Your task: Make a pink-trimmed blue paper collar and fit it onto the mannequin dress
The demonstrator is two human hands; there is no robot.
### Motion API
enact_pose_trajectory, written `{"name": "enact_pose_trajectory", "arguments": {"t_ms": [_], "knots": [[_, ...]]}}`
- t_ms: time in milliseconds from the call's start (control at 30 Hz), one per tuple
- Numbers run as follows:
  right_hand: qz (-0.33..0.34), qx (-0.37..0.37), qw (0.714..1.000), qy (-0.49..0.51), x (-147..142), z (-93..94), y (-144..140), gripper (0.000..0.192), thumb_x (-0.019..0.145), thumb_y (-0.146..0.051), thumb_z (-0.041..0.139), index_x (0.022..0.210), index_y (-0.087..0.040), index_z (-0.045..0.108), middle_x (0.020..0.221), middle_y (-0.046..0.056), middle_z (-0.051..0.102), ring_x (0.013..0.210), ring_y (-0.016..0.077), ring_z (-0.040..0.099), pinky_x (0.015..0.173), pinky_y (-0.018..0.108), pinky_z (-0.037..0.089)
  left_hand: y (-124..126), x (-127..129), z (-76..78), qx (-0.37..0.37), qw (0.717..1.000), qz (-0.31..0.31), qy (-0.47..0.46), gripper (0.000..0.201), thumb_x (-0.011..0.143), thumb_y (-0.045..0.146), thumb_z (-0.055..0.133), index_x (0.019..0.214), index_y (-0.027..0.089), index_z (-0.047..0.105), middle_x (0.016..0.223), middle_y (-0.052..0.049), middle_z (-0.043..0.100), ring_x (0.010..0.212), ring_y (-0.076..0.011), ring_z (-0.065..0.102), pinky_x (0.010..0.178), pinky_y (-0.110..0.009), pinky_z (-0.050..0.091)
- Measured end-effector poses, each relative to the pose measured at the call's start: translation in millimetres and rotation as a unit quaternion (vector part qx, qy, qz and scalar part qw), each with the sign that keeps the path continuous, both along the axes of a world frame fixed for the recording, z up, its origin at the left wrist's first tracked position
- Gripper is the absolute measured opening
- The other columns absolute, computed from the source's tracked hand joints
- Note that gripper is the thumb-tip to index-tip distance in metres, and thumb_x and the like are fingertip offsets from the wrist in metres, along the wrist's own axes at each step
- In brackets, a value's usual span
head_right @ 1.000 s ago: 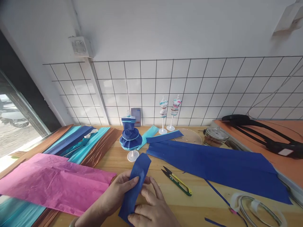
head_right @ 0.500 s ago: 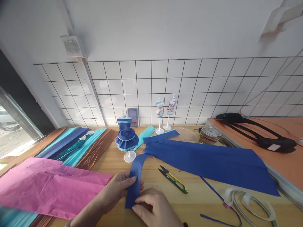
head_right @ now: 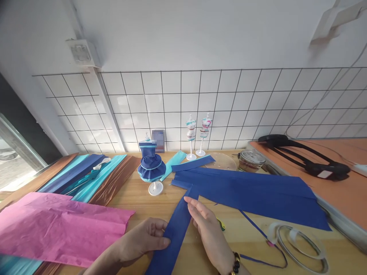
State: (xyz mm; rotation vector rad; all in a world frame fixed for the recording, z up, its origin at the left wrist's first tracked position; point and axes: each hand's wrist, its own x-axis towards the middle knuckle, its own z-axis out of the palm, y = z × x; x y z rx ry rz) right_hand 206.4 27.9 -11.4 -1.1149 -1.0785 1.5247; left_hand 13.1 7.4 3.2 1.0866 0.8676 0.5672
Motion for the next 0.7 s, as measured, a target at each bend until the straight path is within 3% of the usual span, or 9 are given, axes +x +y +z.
{"name": "enact_pose_trajectory", "arguments": {"t_ms": [167,400,567,700], "knots": [[-0.013,0.076,0.997,0.006,8.6,-2.3,5.4,0.041,0.074,-0.048,0.061,0.108,-0.026,0.063,0.130,0.004,0.052,0.127,0.0236,0.034,0.107,0.041,0.024,3.2,1.3,-8.1,-0.008,0.999,0.027,0.032,0.024,0.066,0.034,0.067,0.073,0.011,0.066,0.060,-0.001,0.060,0.045,-0.0061,0.047,0.040,-0.015,0.029],[0.054,-0.041,0.995,0.068,-2.7,-2.1,-0.2,0.041,0.077,-0.037,0.062,0.114,-0.021,0.058,0.124,0.007,0.055,0.109,0.0226,0.054,0.095,0.038,0.042,10.5,1.8,-18.5,-0.086,0.985,0.108,-0.099,0.026,0.072,0.035,0.063,0.085,0.012,0.063,0.071,-0.006,0.065,0.062,-0.0142,0.062,0.058,-0.024,0.048],[0.161,-0.085,0.983,0.028,-12.4,5.1,-12.8,0.042,0.077,-0.039,0.061,0.114,-0.018,0.057,0.095,0.007,0.068,0.086,0.0201,0.065,0.077,0.036,0.051,15.6,-1.8,-16.5,-0.114,0.974,0.156,-0.121,0.020,0.076,0.029,0.060,0.085,0.010,0.060,0.071,-0.008,0.066,0.064,-0.0155,0.064,0.062,-0.029,0.051],[0.205,-0.101,0.973,-0.029,-17.0,6.6,-18.7,0.043,0.073,-0.042,0.064,0.105,-0.013,0.062,0.070,0.003,0.067,0.064,0.0151,0.065,0.061,0.029,0.052,15.6,-0.2,-15.0,-0.100,0.973,0.179,-0.102,0.020,0.076,0.029,0.060,0.082,0.011,0.056,0.068,-0.006,0.065,0.058,-0.0140,0.062,0.056,-0.026,0.050]]}}
